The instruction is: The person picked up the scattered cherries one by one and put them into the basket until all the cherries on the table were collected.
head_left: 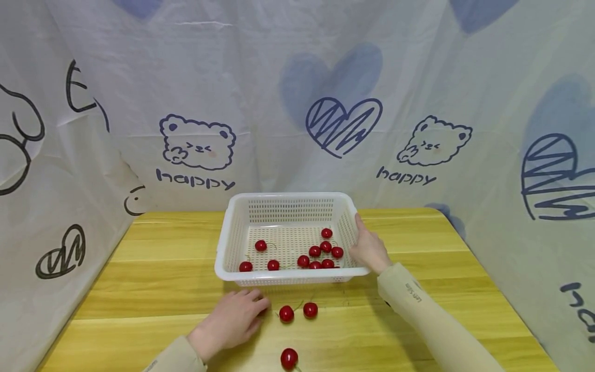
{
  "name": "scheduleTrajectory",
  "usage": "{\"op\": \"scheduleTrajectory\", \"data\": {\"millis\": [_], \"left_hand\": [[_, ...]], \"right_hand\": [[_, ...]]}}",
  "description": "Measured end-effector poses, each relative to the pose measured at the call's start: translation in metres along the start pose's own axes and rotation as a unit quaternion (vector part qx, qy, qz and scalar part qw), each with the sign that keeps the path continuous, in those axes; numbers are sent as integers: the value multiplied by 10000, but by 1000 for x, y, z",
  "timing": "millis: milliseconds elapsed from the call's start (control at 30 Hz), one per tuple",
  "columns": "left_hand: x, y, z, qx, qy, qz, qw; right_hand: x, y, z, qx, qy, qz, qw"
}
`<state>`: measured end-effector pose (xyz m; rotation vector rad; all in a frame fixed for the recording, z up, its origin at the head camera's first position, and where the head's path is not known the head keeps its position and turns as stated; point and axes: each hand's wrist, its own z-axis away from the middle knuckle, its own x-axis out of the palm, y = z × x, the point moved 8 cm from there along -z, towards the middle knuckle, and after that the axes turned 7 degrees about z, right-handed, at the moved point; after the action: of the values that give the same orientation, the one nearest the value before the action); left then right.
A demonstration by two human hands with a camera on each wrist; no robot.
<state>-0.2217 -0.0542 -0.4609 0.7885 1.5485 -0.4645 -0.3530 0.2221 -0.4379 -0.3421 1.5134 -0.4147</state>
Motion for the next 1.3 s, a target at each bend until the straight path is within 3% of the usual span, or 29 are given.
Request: {"op": "scheduleTrajectory", "data": {"millis": [367, 833, 1300], "left_hand": [[2, 9, 0, 108, -364, 166, 9991], [12, 7, -5, 113, -351, 24, 9993], [8, 12, -5, 171, -298, -58, 9994]], "right_hand": [[-1, -1, 0, -26, -6, 23, 10000], [0, 0, -1, -20, -8, 15, 10000], [-1, 0, 1, 8, -44, -97, 9999]]}}
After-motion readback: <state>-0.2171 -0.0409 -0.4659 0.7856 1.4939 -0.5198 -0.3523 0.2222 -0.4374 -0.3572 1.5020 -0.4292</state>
